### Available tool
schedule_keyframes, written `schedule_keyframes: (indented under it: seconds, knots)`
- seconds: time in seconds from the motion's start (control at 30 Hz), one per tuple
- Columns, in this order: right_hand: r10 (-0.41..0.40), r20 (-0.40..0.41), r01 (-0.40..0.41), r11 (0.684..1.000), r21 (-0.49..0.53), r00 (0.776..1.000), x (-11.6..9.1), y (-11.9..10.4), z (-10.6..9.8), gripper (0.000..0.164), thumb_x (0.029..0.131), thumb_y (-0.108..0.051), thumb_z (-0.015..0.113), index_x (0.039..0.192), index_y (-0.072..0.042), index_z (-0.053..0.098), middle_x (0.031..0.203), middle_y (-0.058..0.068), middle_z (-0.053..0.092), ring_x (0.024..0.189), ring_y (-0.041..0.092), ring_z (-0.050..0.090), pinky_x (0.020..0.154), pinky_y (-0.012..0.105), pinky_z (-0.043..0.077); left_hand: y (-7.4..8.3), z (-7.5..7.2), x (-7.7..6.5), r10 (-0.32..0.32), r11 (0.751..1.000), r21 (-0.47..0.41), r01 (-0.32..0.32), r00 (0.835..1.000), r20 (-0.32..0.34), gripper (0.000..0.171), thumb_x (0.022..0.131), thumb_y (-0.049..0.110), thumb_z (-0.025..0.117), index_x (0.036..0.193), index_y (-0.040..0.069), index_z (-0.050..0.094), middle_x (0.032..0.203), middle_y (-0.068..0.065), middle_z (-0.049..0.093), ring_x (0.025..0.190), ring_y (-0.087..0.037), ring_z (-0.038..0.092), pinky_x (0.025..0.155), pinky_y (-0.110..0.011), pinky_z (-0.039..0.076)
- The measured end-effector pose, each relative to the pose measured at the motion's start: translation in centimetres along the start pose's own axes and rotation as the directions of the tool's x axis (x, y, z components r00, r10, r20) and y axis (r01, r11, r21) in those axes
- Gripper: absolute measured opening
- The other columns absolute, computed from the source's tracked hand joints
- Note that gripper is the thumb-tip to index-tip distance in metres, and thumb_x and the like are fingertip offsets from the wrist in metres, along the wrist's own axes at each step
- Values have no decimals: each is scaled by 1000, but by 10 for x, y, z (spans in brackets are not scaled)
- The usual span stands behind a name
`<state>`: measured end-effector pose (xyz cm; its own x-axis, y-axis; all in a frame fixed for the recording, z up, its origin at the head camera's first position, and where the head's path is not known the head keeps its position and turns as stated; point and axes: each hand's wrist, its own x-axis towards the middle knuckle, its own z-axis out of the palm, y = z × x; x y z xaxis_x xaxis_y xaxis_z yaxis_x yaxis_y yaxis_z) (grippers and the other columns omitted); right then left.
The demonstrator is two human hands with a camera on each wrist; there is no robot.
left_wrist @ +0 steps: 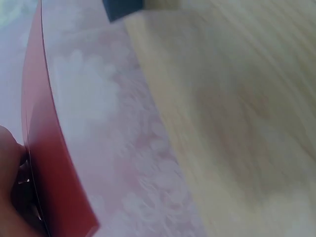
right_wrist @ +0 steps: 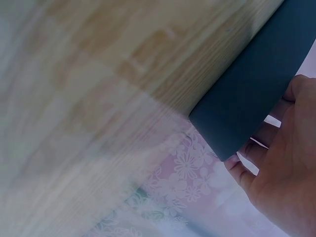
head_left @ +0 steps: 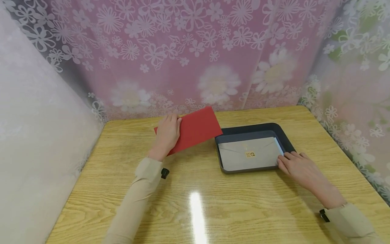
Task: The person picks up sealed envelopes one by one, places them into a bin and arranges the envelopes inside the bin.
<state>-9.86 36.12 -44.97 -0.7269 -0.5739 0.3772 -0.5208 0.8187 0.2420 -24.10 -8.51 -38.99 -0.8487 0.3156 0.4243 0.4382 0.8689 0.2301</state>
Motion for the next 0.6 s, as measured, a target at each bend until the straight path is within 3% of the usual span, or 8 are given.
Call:
schedule_keyframes:
  seconds: [0.1,0.33,0.6]
  knots:
    - [-21,-11,21,1000,-13,1000,0,1,0,67,110,-40,-2,82,-10,51,72,2,41,63,23,42,53,34,30,17,2,9,37,999,-6,-37,999,-15,31,112,26,36,106,3,55,96,-13,58,91,-31,54,83,-43,45]
    - [-16,-29,16,1000,-2,999,1,1,1,65,111,-40,1,81,-11,51,71,0,40,61,22,42,52,33,29,63,8,30,119,993,-20,-120,992,-29,29,112,26,38,107,4,57,101,-11,60,97,-28,56,87,-39,45]
    - [-19,-33,19,1000,-8,999,2,0,0,66,111,-40,1,82,-10,52,71,1,41,63,23,45,53,35,32,117,19,45,244,969,-29,-246,968,-56,20,110,14,42,114,1,56,109,-13,60,103,-27,57,92,-34,48]
